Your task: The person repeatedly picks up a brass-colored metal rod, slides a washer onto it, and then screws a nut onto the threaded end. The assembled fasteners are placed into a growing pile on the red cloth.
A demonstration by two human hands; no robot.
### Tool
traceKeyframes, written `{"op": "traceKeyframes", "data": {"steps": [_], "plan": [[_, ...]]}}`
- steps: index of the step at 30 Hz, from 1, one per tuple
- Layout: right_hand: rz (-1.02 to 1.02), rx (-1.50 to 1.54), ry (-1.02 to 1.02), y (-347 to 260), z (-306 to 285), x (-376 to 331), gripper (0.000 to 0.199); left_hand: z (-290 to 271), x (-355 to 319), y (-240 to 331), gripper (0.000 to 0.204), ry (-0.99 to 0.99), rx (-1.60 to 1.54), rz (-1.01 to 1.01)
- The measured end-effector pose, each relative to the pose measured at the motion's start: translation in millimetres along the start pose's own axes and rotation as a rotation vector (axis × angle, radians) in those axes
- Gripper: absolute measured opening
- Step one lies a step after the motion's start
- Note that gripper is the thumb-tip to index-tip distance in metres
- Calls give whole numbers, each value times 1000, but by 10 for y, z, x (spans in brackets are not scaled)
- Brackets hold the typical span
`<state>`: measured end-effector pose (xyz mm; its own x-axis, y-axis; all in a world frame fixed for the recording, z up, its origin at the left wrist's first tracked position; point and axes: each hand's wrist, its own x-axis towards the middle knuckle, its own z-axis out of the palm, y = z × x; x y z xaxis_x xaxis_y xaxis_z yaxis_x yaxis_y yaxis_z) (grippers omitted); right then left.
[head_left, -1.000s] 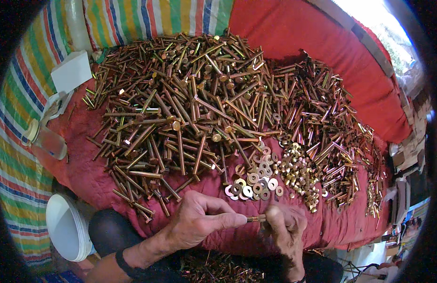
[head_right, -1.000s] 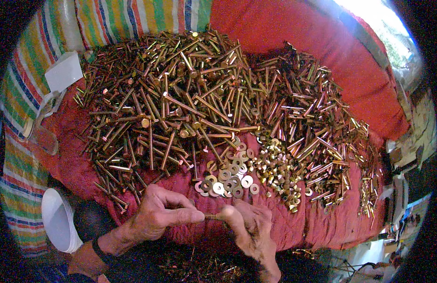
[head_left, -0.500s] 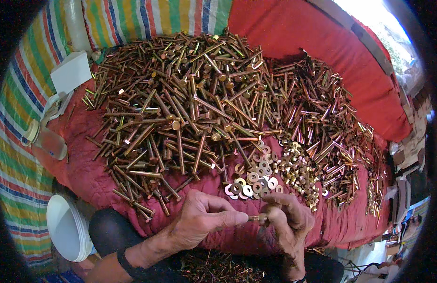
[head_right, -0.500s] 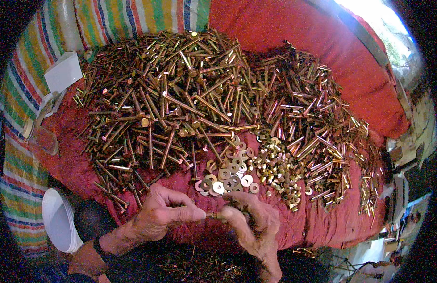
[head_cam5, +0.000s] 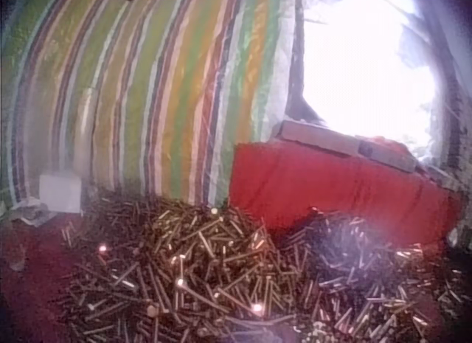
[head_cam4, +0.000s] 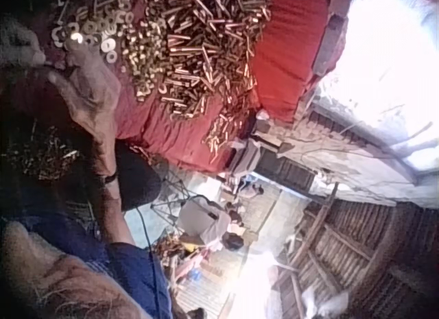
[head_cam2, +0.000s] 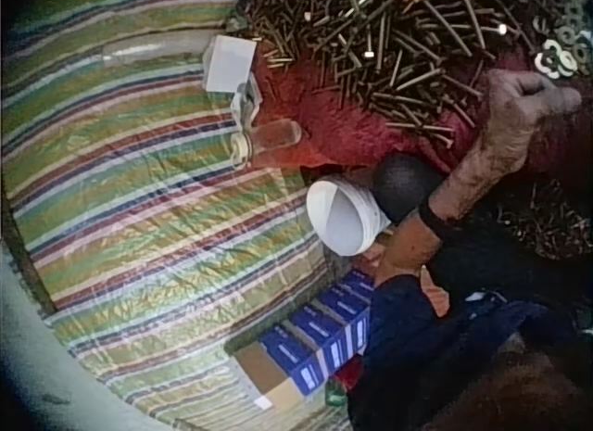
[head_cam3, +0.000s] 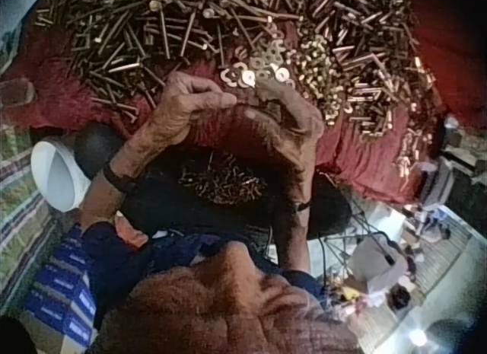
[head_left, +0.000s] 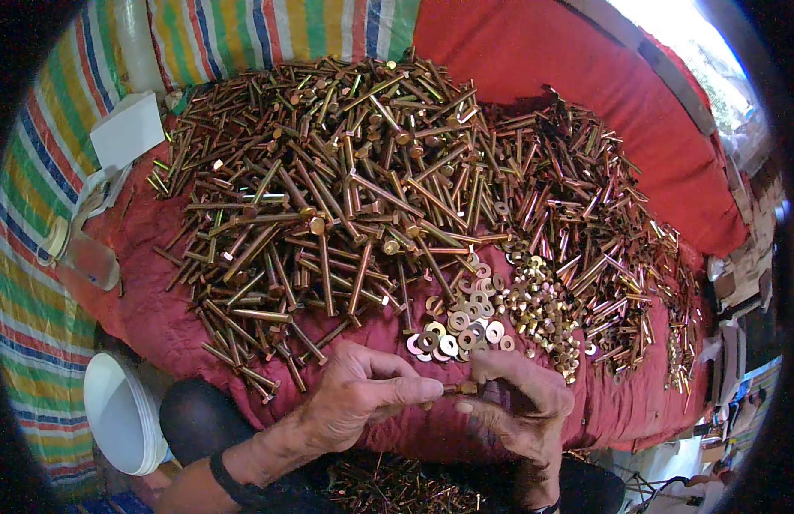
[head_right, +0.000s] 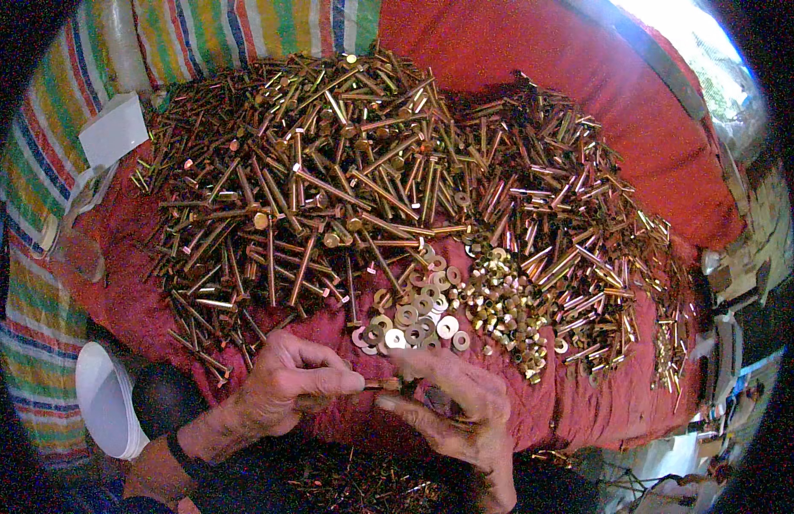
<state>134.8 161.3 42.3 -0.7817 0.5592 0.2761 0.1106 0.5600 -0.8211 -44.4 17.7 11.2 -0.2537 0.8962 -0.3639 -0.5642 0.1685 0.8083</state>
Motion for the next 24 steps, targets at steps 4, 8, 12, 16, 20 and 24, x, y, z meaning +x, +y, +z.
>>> {"op": "traceKeyframes", "data": {"steps": [4, 8, 12, 16, 20, 24], "plan": [[-61, -57, -55, 53, 23, 50, 24, -11, 8, 12, 17, 0, -18, -30], [87, 100, -5, 38, 70, 13, 25, -10, 11, -17, 17, 2, 7, -6], [44, 88, -160, -23, -32, 19, 34, 1, 23, -67, 18, -120, 96, -4], [-52, 63, -67, -20, -49, 57, 39, -15, 30, -56, 19, -119, -149, -158], [-91, -16, -43, 13, -31, 19, 26, 6, 24, -8, 21, -134, 65, -97], [236, 43, 193, 100, -248, 10, 31, 50, 29, 51, 19, -174, 844, 527]]}}
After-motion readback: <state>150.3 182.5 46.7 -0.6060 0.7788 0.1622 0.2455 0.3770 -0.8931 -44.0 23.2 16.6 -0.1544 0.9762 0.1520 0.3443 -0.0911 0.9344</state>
